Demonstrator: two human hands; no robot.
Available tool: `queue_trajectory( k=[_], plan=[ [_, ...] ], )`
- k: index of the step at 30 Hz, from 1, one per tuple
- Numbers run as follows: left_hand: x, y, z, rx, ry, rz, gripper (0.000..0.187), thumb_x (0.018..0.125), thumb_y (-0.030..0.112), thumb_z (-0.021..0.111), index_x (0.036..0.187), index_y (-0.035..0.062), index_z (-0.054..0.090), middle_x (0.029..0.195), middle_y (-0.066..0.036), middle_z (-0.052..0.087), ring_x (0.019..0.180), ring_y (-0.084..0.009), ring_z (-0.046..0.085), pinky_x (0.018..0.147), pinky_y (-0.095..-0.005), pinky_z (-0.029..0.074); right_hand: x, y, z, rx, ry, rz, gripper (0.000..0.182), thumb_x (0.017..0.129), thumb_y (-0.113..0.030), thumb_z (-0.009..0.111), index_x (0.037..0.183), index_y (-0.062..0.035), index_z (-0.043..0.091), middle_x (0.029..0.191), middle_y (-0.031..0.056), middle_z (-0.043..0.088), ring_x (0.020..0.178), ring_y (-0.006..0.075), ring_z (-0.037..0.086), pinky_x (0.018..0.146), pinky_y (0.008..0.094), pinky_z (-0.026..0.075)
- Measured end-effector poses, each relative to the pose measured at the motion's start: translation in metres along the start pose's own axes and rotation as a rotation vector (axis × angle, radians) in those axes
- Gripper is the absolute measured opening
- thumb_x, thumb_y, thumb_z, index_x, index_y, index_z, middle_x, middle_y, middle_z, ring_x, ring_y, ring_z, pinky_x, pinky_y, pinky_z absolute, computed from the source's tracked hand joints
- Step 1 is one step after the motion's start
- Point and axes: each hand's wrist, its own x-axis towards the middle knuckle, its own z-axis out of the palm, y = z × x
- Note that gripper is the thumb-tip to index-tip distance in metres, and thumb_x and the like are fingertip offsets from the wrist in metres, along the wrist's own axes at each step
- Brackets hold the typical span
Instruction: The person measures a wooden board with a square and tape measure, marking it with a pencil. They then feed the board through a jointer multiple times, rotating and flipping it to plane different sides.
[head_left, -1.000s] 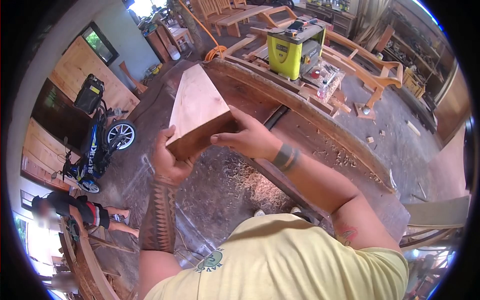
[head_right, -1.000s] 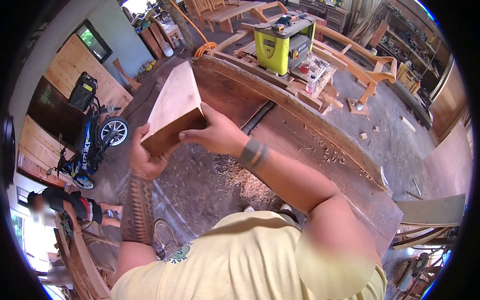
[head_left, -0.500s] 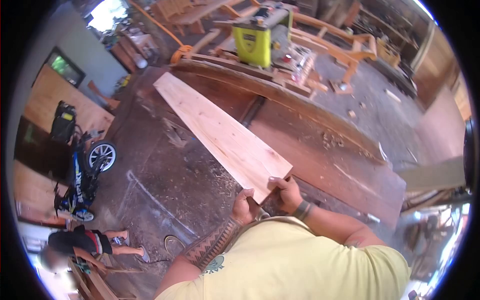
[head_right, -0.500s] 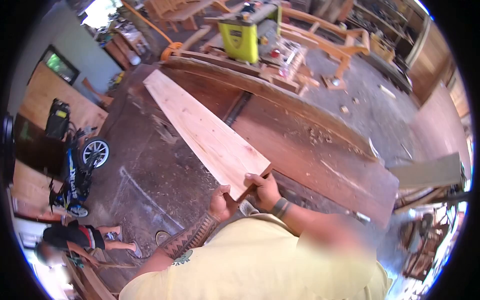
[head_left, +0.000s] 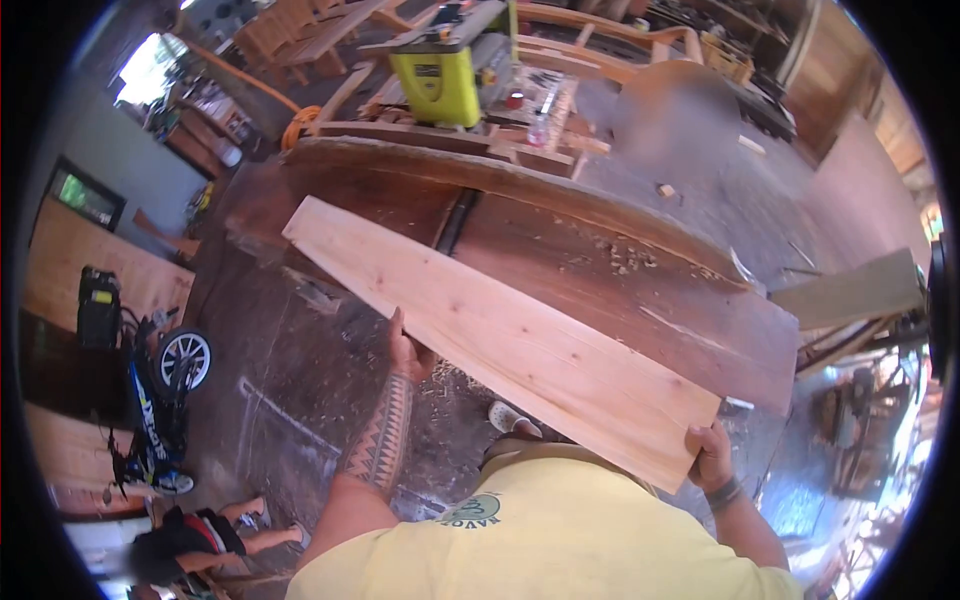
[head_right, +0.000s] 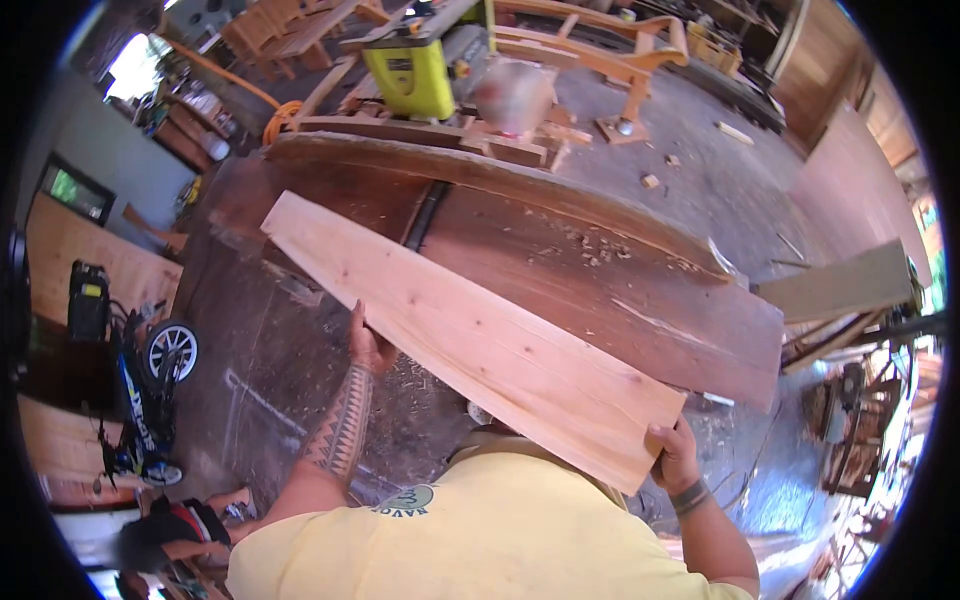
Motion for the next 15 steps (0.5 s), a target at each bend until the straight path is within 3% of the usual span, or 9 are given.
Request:
queue_trajectory(
  k=[5, 9, 11, 15],
  plan=[
    [-0.033, -0.075, 0.007, -0.012, 0.005, -0.068, 0.069, 0.101, 0.041, 0.065, 0.154, 0.0006, 0.047, 0.149, -0.017, 0.063, 0.137, -0.0337, 0.062, 0.118, -0.0498, 0.05, -0.027, 0.006, -0.062, -0.114, 0.16, -0.095, 0.072, 0.094, -0.019, 0.067, 0.159, -0.0001, 0.041, 0.151, 0.0175, 0.058, 0.137, 0.0296, 0.061, 0.116, 0.0452, 0.051],
    [-0.06, -0.101, 0.019, -0.004, 0.026, -0.091, 0.057, 0.098, 0.033, 0.067, 0.145, 0.0, 0.057, 0.14, -0.016, 0.068, 0.13, -0.0342, 0.067, 0.113, -0.0487, 0.055, -0.047, 0.0, -0.09, -0.094, 0.199, -0.203, 0.093, 0.094, -0.006, 0.067, 0.172, -0.0076, 0.018, 0.154, 0.0172, 0.053, 0.136, 0.0276, 0.057, 0.115, 0.0431, 0.05],
    [-0.074, -0.119, 0.032, 0.029, 0.046, -0.081, 0.057, 0.099, 0.034, 0.065, 0.144, -0.0001, 0.057, 0.14, -0.016, 0.068, 0.13, -0.0341, 0.067, 0.112, -0.0482, 0.055, -0.054, -0.013, -0.11, -0.179, 0.163, -0.248, 0.1, 0.095, -0.003, 0.065, 0.175, -0.0109, 0.007, 0.158, 0.0179, 0.049, 0.14, 0.028, 0.054, 0.115, 0.0432, 0.049],
    [-0.106, -0.149, 0.074, 0.169, 0.202, -0.035, 0.061, 0.101, 0.043, 0.061, 0.145, 0.0011, 0.057, 0.142, -0.016, 0.067, 0.134, -0.0332, 0.064, 0.113, -0.0477, 0.054, -0.054, -0.039, -0.162, -0.13, 0.077, -0.148, 0.097, 0.095, -0.003, 0.064, 0.175, -0.0142, 0.009, 0.157, 0.0168, 0.048, 0.141, 0.0282, 0.053, 0.115, 0.0438, 0.05]
  ],
)
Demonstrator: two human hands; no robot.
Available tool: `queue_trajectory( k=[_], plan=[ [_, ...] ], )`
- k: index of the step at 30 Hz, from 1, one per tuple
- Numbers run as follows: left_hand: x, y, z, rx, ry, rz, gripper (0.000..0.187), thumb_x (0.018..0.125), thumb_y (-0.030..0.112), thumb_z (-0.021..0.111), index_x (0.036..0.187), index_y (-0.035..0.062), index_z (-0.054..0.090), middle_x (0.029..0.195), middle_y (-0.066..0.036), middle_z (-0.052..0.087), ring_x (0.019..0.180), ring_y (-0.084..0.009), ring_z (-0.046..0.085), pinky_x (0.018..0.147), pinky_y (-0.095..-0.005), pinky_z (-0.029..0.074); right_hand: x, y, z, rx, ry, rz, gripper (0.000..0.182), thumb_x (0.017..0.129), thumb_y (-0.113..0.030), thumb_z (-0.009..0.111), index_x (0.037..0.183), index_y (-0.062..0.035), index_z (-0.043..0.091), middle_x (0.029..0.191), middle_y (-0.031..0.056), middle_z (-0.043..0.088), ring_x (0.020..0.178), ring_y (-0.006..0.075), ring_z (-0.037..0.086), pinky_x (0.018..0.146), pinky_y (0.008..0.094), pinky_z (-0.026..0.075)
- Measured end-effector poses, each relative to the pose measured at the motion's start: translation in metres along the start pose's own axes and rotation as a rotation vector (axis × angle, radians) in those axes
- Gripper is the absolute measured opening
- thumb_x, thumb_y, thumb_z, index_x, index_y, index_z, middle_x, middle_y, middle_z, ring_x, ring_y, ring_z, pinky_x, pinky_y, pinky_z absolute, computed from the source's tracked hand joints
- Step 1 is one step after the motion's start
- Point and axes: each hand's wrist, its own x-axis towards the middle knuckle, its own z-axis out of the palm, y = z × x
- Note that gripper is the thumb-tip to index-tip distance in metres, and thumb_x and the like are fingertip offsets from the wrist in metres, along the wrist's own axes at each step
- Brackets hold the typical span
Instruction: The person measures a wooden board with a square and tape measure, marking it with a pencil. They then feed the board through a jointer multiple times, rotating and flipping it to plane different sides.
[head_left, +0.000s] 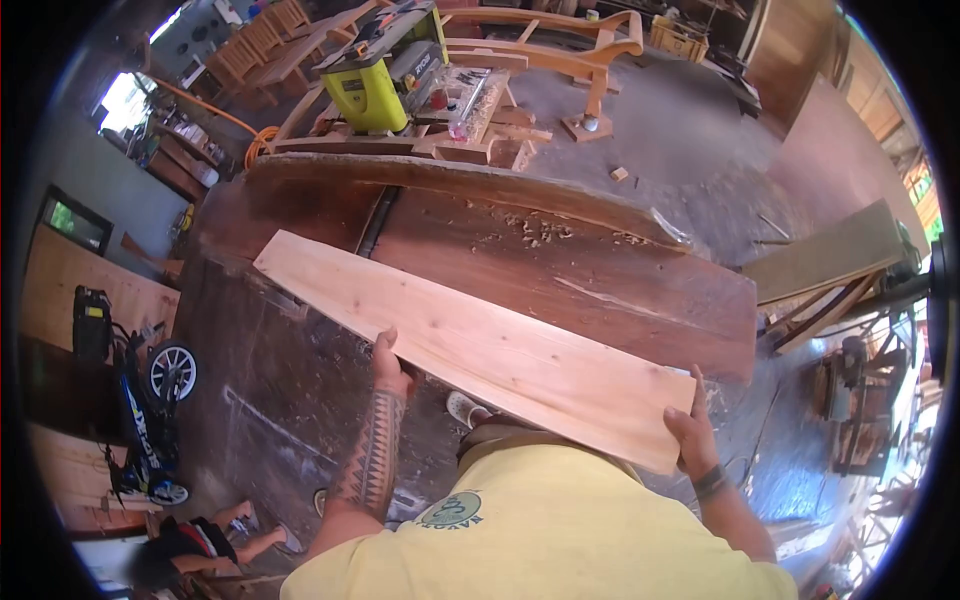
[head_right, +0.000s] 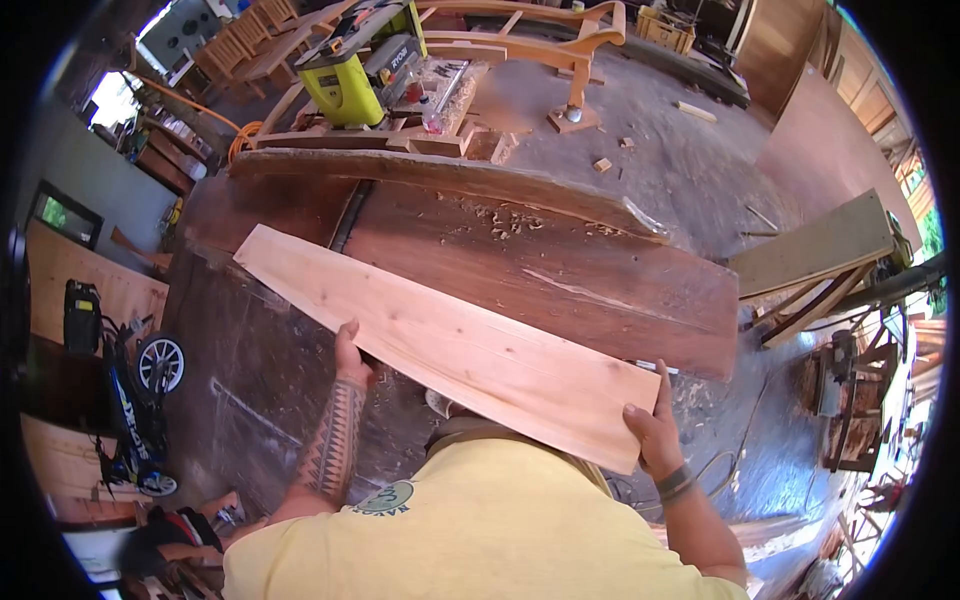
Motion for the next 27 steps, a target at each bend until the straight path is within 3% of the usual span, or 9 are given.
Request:
queue_trajectory(
  k=[3, 5, 11, 15, 19, 22, 25, 26, 27],
  plan=[
    [-0.054, -0.003, 0.042, -0.272, -0.036, 0.13, 0.07, 0.103, 0.057, 0.055, 0.15, 0.0053, 0.055, 0.15, -0.015, 0.062, 0.141, -0.0324, 0.058, 0.116, -0.0486, 0.05, 0.007, -0.024, -0.03, 0.08, -0.035, 0.181, 0.088, 0.097, -0.005, 0.065, 0.171, -0.0175, 0.019, 0.155, 0.015, 0.051, 0.14, 0.0293, 0.055, 0.115, 0.0458, 0.051],
    [-0.07, -0.023, 0.059, -0.392, -0.07, 0.148, 0.07, 0.103, 0.058, 0.054, 0.15, 0.0063, 0.054, 0.15, -0.015, 0.061, 0.141, -0.0318, 0.058, 0.116, -0.0489, 0.05, 0.013, -0.04, -0.04, 0.133, -0.092, 0.272, 0.08, 0.099, -0.007, 0.066, 0.167, -0.0197, 0.026, 0.153, 0.0139, 0.052, 0.14, 0.0307, 0.057, 0.114, 0.0475, 0.053],
    [-0.076, -0.193, 0.104, -0.442, -0.25, -0.156, 0.071, 0.104, 0.062, 0.05, 0.151, 0.0093, 0.052, 0.15, -0.013, 0.06, 0.14, -0.0303, 0.058, 0.117, -0.0496, 0.049, 0.034, -0.037, -0.092, 0.157, -0.092, 0.595, 0.065, 0.104, -0.017, 0.066, 0.161, -0.0209, 0.034, 0.15, 0.0138, 0.057, 0.136, 0.0313, 0.062, 0.114, 0.0511, 0.054],
    [-0.063, -0.238, 0.126, -0.412, -0.389, -0.288, 0.071, 0.105, 0.064, 0.048, 0.152, 0.0114, 0.05, 0.15, -0.012, 0.059, 0.14, -0.0292, 0.058, 0.117, -0.0501, 0.049, 0.066, -0.048, -0.118, 0.198, -0.117, 0.806, 0.058, 0.107, -0.026, 0.064, 0.159, -0.0128, 0.041, 0.146, 0.0139, 0.062, 0.131, 0.0293, 0.065, 0.109, 0.0476, 0.056],
    [-0.041, -0.251, 0.143, -0.351, -0.45, -0.318, 0.071, 0.106, 0.067, 0.045, 0.153, 0.0134, 0.049, 0.15, -0.01, 0.058, 0.14, -0.0282, 0.057, 0.117, -0.0505, 0.049, 0.089, -0.092, -0.127, -0.712, -0.187, 0.42, 0.073, 0.103, -0.033, 0.074, 0.162, -0.0061, 0.041, 0.153, 0.0126, 0.06, 0.128, 0.0284, 0.066, 0.11, 0.0459, 0.053],
    [-0.025, -0.254, 0.162, -0.322, -0.452, -0.291, 0.072, 0.106, 0.069, 0.044, 0.153, 0.0149, 0.048, 0.15, -0.009, 0.057, 0.139, -0.0274, 0.057, 0.117, -0.0509, 0.048, 0.109, -0.151, -0.128, -0.581, -0.6, 0.231, 0.094, 0.092, -0.043, 0.085, 0.164, -0.0033, 0.038, 0.154, 0.0165, 0.059, 0.129, 0.0348, 0.065, 0.108, 0.0483, 0.053],
    [-0.007, -0.261, 0.178, -0.276, -0.409, -0.204, 0.072, 0.107, 0.071, 0.042, 0.154, 0.0164, 0.046, 0.151, -0.008, 0.057, 0.139, -0.0266, 0.057, 0.117, -0.0513, 0.048, 0.078, -0.208, -0.054, -1.455, -0.829, -0.362, 0.095, 0.084, -0.043, 0.093, 0.158, -0.003, 0.046, 0.149, 0.0229, 0.062, 0.134, 0.0404, 0.064, 0.109, 0.0466, 0.052],
    [0.0, -0.266, 0.184, -0.257, -0.386, -0.153, 0.072, 0.107, 0.071, 0.041, 0.154, 0.0169, 0.046, 0.151, -0.008, 0.057, 0.139, -0.0264, 0.057, 0.117, -0.0514, 0.048, 0.077, -0.201, -0.053, -1.446, -0.698, -0.454, 0.081, 0.082, -0.037, 0.09, 0.145, -0.0018, 0.054, 0.134, 0.0277, 0.066, 0.122, 0.0475, 0.066, 0.101, 0.0521, 0.055],
    [0.013, -0.278, 0.188, -0.218, -0.355, -0.068, 0.072, 0.107, 0.072, 0.041, 0.154, 0.0174, 0.046, 0.151, -0.008, 0.056, 0.139, -0.0261, 0.057, 0.117, -0.0515, 0.048, 0.084, -0.197, -0.06, -1.492, -0.631, -0.431, 0.075, 0.081, -0.034, 0.089, 0.14, -0.002, 0.055, 0.127, 0.0271, 0.068, 0.116, 0.0476, 0.067, 0.098, 0.0526, 0.055]
  ],
)
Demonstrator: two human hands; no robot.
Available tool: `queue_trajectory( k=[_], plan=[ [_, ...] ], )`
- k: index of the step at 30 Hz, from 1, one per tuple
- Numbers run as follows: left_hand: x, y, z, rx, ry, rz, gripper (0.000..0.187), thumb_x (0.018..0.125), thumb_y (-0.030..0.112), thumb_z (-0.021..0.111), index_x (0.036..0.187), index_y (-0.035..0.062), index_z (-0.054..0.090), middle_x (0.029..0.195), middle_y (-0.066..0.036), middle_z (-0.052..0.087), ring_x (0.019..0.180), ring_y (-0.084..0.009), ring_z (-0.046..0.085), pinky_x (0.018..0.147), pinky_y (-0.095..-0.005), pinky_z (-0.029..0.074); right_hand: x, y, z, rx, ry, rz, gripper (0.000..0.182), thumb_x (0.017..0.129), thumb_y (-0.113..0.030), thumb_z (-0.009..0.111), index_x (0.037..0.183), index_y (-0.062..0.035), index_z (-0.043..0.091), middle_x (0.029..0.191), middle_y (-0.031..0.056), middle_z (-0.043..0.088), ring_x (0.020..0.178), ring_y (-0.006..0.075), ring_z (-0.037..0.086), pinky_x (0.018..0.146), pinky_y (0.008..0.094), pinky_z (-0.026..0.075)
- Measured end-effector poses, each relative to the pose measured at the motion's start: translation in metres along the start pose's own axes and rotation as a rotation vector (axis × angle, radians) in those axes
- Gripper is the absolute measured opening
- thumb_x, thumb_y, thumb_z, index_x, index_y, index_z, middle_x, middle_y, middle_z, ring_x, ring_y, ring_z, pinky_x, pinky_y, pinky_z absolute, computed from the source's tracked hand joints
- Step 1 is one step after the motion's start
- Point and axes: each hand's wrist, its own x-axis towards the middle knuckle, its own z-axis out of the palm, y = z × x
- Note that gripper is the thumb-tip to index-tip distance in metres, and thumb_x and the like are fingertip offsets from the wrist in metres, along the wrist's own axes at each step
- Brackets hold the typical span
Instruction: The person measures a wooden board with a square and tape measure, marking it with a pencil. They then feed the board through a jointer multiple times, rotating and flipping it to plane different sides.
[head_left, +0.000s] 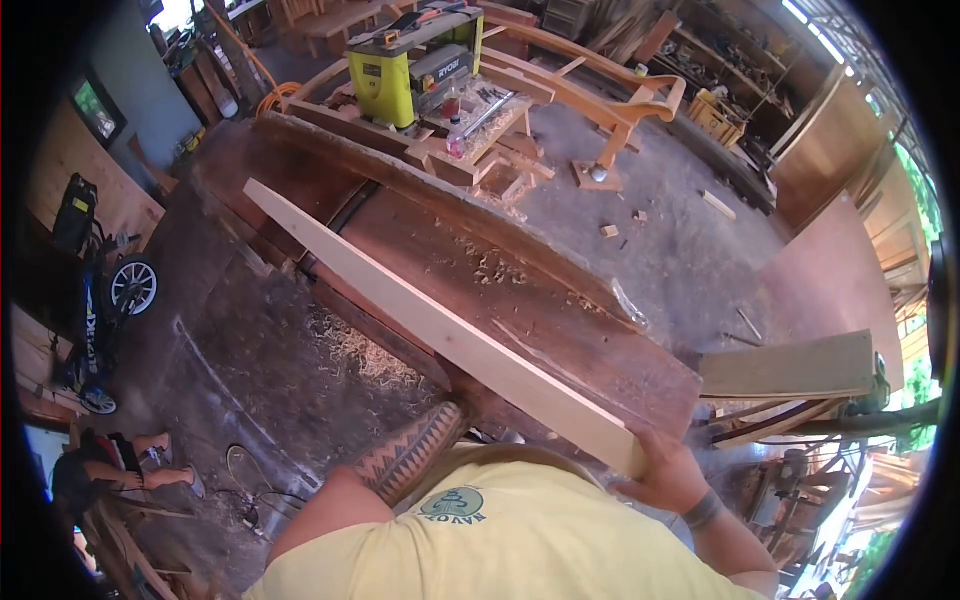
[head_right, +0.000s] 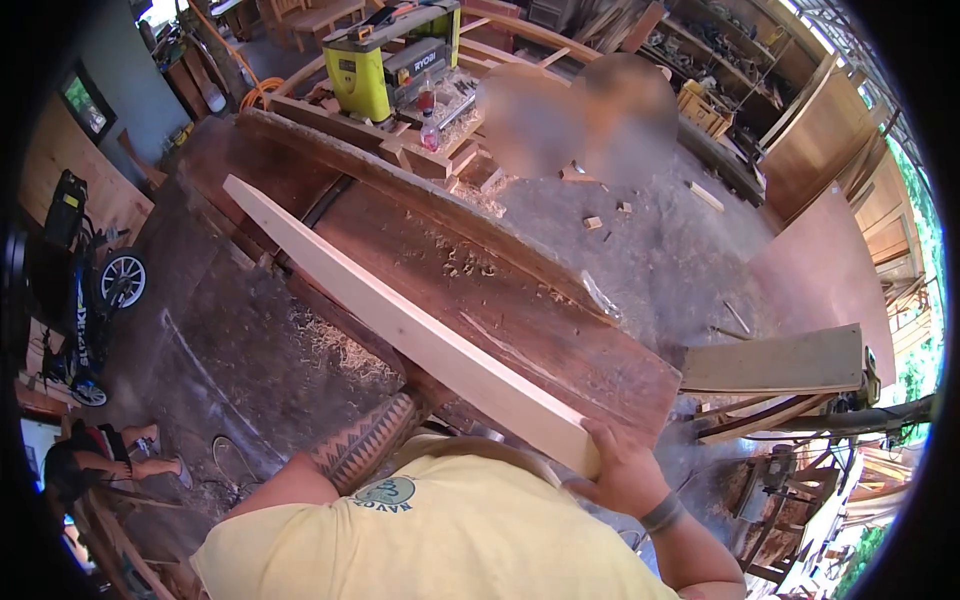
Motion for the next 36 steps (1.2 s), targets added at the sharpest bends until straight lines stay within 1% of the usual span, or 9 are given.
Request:
queue_trajectory(
  k=[5, 10, 12, 17, 19, 22, 25, 29, 36],
  plan=[
    [-0.026, 0.007, 0.101, -0.247, 0.274, -0.039, 0.071, 0.108, 0.076, 0.035, 0.158, 0.0265, 0.039, 0.155, -0.008, 0.051, 0.139, -0.0257, 0.057, 0.111, -0.0566, 0.052, 0.011, 0.081, 0.002, -0.031, -0.063, 0.108, 0.06, 0.074, -0.023, 0.087, 0.121, -0.0017, 0.058, 0.097, 0.0245, 0.071, 0.093, 0.0487, 0.07, 0.084, 0.0548, 0.057],
    [-0.012, -0.039, 0.144, -0.272, 0.348, -0.045, 0.099, 0.086, 0.098, 0.044, 0.151, 0.0246, 0.052, 0.151, -0.005, 0.054, 0.141, -0.0287, 0.051, 0.116, -0.0579, 0.042, 0.005, 0.16, -0.023, -0.02, -0.073, -0.037, 0.071, 0.07, -0.02, 0.086, 0.131, 0.0009, 0.056, 0.101, 0.027, 0.07, 0.095, 0.0484, 0.071, 0.084, 0.0545, 0.057],
    [-0.008, -0.057, 0.145, -0.287, 0.319, -0.059, 0.097, 0.091, 0.092, 0.043, 0.152, 0.0179, 0.052, 0.154, -0.01, 0.051, 0.144, -0.0283, 0.049, 0.118, -0.0589, 0.04, 0.003, 0.186, -0.032, 0.037, -0.068, -0.082, 0.075, 0.069, -0.02, 0.086, 0.134, 0.0013, 0.056, 0.101, 0.0273, 0.07, 0.095, 0.0484, 0.071, 0.084, 0.0543, 0.057],
    [-0.02, -0.074, 0.157, -0.113, 0.401, -0.045, 0.074, 0.1, 0.079, 0.037, 0.127, 0.0143, 0.061, 0.12, -0.009, 0.065, 0.114, -0.0248, 0.063, 0.085, -0.0488, 0.053, -0.006, 0.237, -0.01, 0.05, -0.023, -0.217, 0.078, 0.068, -0.019, 0.086, 0.137, 0.0019, 0.055, 0.102, 0.0282, 0.07, 0.095, 0.0491, 0.071, 0.083, 0.0539, 0.058],
    [-0.02, -0.082, 0.152, -0.085, 0.457, -0.129, 0.057, 0.104, 0.073, 0.037, 0.105, 0.0205, 0.058, 0.088, -0.001, 0.061, 0.077, -0.0188, 0.059, 0.061, -0.0374, 0.044, -0.008, 0.261, 0.006, 0.038, -0.069, -0.131, 0.078, 0.069, -0.02, 0.085, 0.137, 0.0021, 0.055, 0.102, 0.0287, 0.07, 0.094, 0.0492, 0.071, 0.083, 0.0541, 0.058],
    [-0.007, -0.099, 0.108, 0.093, 0.627, -0.082, 0.045, 0.099, 0.073, 0.056, 0.1, 0.0279, 0.058, 0.084, 0.005, 0.056, 0.067, -0.0171, 0.049, 0.062, -0.0374, 0.043, -0.01, 0.284, 0.013, 0.048, -0.102, -0.085, 0.076, 0.07, -0.023, 0.084, 0.136, 0.0024, 0.054, 0.102, 0.0291, 0.071, 0.093, 0.0493, 0.071, 0.082, 0.0548, 0.058],
    [-0.025, -0.077, 0.135, 0.171, 0.743, 0.108, 0.047, 0.096, 0.075, 0.062, 0.102, 0.0281, 0.061, 0.087, 0.006, 0.059, 0.076, -0.0159, 0.056, 0.07, -0.0365, 0.047, -0.02, 0.298, 0.016, 0.05, -0.167, -0.045, 0.077, 0.071, -0.023, 0.084, 0.137, 0.0025, 0.054, 0.103, 0.0291, 0.071, 0.095, 0.0494, 0.071, 0.083, 0.055, 0.058],
    [-0.017, -0.064, 0.145, 0.376, 0.606, 0.269, 0.104, 0.089, 0.059, 0.083, 0.153, -0.01, 0.04, 0.152, -0.021, 0.054, 0.134, -0.028, 0.058, 0.11, -0.0396, 0.049, -0.04, 0.323, 0.037, 0.054, -0.153, -0.052, 0.08, 0.072, -0.024, 0.084, 0.141, 0.0027, 0.053, 0.106, 0.0291, 0.072, 0.098, 0.0491, 0.072, 0.086, 0.0549, 0.058],
    [0.003, -0.101, 0.155, 0.703, 0.847, 0.256, 0.116, 0.083, 0.047, 0.094, 0.154, -0.0194, 0.031, 0.154, -0.026, 0.054, 0.136, -0.0267, 0.058, 0.115, -0.0384, 0.047, -0.044, 0.352, 0.09, 0.108, -0.094, -0.137, 0.082, 0.073, -0.025, 0.082, 0.144, 0.0025, 0.051, 0.109, 0.0284, 0.072, 0.101, 0.0488, 0.072, 0.09, 0.0546, 0.059]
  ],
)
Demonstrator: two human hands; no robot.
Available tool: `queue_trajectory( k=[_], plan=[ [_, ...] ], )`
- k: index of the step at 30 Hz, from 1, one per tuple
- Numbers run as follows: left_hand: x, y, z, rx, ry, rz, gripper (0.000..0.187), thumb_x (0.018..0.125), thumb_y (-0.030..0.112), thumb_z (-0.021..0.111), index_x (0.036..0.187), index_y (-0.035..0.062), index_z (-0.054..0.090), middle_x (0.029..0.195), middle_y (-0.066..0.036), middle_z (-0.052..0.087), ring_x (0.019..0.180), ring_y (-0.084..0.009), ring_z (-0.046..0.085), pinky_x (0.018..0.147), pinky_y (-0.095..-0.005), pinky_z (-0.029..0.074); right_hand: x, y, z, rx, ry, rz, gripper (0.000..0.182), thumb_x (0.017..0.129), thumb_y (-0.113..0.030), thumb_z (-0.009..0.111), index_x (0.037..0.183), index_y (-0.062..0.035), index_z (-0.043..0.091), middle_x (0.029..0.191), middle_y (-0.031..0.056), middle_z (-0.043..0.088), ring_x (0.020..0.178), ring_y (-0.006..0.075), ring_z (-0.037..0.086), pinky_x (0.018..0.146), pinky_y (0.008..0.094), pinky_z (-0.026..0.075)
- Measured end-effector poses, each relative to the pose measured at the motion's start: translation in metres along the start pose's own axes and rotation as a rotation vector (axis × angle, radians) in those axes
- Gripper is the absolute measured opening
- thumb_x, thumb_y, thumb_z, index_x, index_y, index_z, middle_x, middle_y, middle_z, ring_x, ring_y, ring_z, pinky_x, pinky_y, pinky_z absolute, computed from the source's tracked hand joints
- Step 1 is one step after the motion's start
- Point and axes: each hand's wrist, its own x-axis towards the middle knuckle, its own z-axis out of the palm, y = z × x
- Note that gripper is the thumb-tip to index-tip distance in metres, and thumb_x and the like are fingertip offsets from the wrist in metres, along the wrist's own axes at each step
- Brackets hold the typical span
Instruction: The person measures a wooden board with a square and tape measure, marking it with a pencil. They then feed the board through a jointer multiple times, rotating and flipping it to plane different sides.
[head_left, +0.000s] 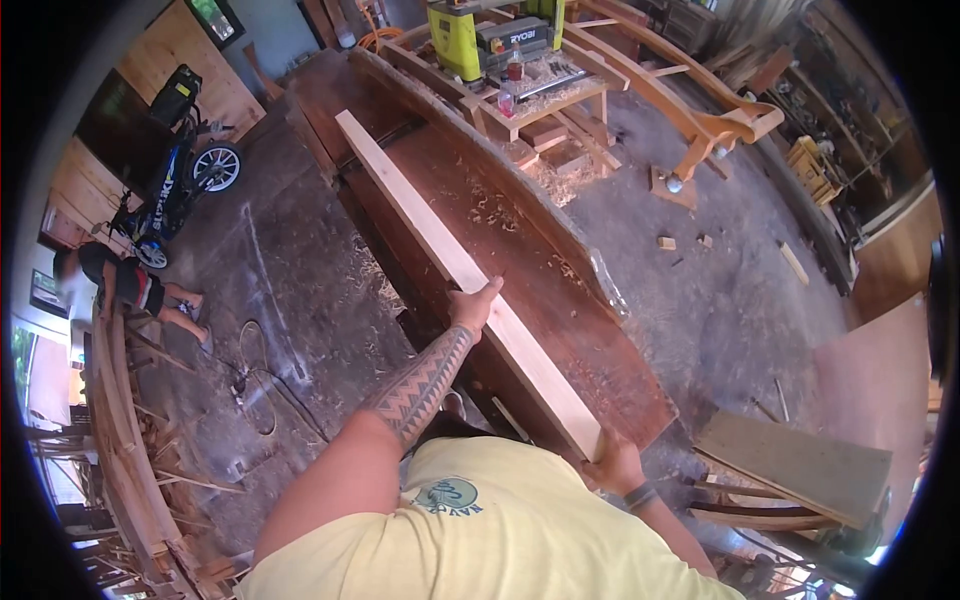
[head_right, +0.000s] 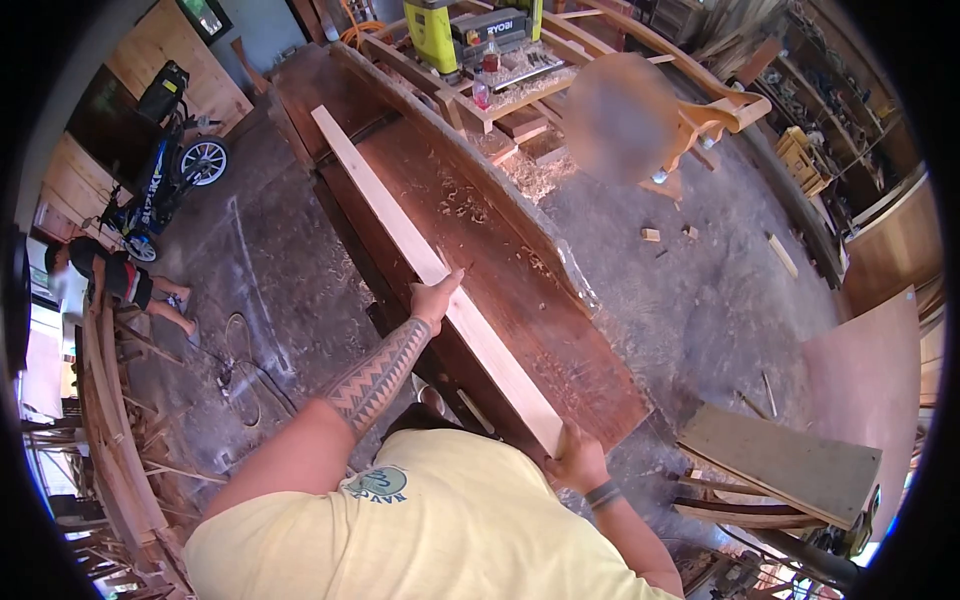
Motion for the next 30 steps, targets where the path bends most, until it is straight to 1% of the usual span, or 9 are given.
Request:
queue_trajectory(
  k=[3, 9, 12, 18, 20, 22, 24, 27, 30],
  plan=[
    [-0.015, 0.007, -0.009, -0.069, -0.113, 0.026, 0.104, 0.085, 0.046, 0.093, 0.149, -0.018, 0.042, 0.148, -0.024, 0.06, 0.132, -0.0261, 0.061, 0.112, -0.0394, 0.049, 0.0, 0.004, 0.011, -0.023, -0.022, 0.024, 0.082, 0.073, -0.026, 0.081, 0.144, 0.0028, 0.051, 0.11, 0.0287, 0.072, 0.102, 0.0492, 0.071, 0.091, 0.0547, 0.059],
    [0.001, -0.006, -0.014, -0.071, -0.111, 0.078, 0.082, 0.091, 0.04, 0.089, 0.14, -0.0153, 0.055, 0.14, -0.021, 0.066, 0.126, -0.0238, 0.064, 0.107, -0.0385, 0.052, 0.008, -0.005, 0.008, -0.067, -0.05, -0.011, 0.084, 0.077, -0.033, 0.082, 0.145, 0.0035, 0.049, 0.115, 0.0282, 0.071, 0.105, 0.0484, 0.07, 0.092, 0.0549, 0.058],
    [0.034, -0.027, -0.014, -0.086, -0.063, 0.12, 0.088, 0.087, 0.047, 0.091, 0.135, -0.0179, 0.058, 0.137, -0.026, 0.068, 0.124, -0.029, 0.068, 0.106, -0.0402, 0.054, 0.018, -0.008, 0.013, -0.112, 0.002, -0.102, 0.086, 0.082, -0.04, 0.082, 0.148, 0.003, 0.048, 0.117, 0.0274, 0.07, 0.104, 0.0482, 0.07, 0.092, 0.0546, 0.057],
    [0.081, -0.026, -0.03, -0.126, -0.102, 0.113, 0.089, 0.087, 0.048, 0.091, 0.136, -0.018, 0.056, 0.137, -0.025, 0.067, 0.125, -0.0279, 0.067, 0.105, -0.0394, 0.054, 0.051, -0.043, 0.004, -0.072, 0.003, -0.09, 0.085, 0.091, -0.053, 0.077, 0.15, 0.0021, 0.049, 0.118, 0.0281, 0.07, 0.106, 0.0473, 0.069, 0.09, 0.0535, 0.057],
    [0.084, -0.014, -0.034, -0.075, -0.038, 0.073, 0.072, 0.093, 0.042, 0.087, 0.13, -0.0158, 0.065, 0.129, -0.019, 0.072, 0.117, -0.0216, 0.069, 0.102, -0.0364, 0.054, 0.062, -0.048, 0.005, -0.059, -0.005, -0.079, 0.084, 0.092, -0.053, 0.076, 0.15, 0.0027, 0.049, 0.119, 0.0284, 0.07, 0.107, 0.0471, 0.069, 0.091, 0.0529, 0.057],
    [0.082, 0.0, -0.04, -0.073, -0.038, 0.065, 0.067, 0.094, 0.04, 0.086, 0.128, -0.0157, 0.068, 0.126, -0.018, 0.074, 0.113, -0.0199, 0.07, 0.1, -0.0359, 0.055, 0.07, -0.052, 0.008, -0.057, -0.001, -0.082, 0.084, 0.093, -0.053, 0.075, 0.149, 0.0036, 0.049, 0.12, 0.0285, 0.07, 0.108, 0.0472, 0.069, 0.092, 0.0523, 0.057],
    [0.086, 0.012, -0.047, -0.121, -0.104, 0.093, 0.074, 0.09, 0.042, 0.089, 0.128, -0.0175, 0.067, 0.128, -0.021, 0.073, 0.115, -0.0229, 0.069, 0.101, -0.038, 0.054, 0.081, -0.054, 0.013, -0.066, 0.017, -0.1, 0.084, 0.093, -0.053, 0.074, 0.149, 0.0048, 0.049, 0.122, 0.0287, 0.07, 0.108, 0.0475, 0.069, 0.093, 0.0518, 0.058],
    [0.091, 0.026, -0.053, -0.11, -0.076, 0.101, 0.063, 0.094, 0.038, 0.086, 0.126, -0.0152, 0.071, 0.126, -0.017, 0.074, 0.111, -0.0199, 0.069, 0.098, -0.0376, 0.055, 0.097, -0.066, 0.006, -0.002, -0.03, -0.073, 0.082, 0.095, -0.052, 0.073, 0.147, 0.0066, 0.05, 0.126, 0.0289, 0.068, 0.113, 0.0466, 0.068, 0.097, 0.0516, 0.057],
    [0.099, 0.037, -0.057, -0.137, -0.095, 0.063, 0.059, 0.096, 0.036, 0.085, 0.128, -0.0123, 0.071, 0.125, -0.015, 0.074, 0.109, -0.019, 0.07, 0.096, -0.0361, 0.056, 0.113, -0.064, 0.016, 0.036, 0.119, -0.199, 0.081, 0.094, -0.05, 0.074, 0.148, 0.0052, 0.051, 0.119, 0.0287, 0.069, 0.106, 0.047, 0.068, 0.093, 0.0524, 0.056]
  ],
)
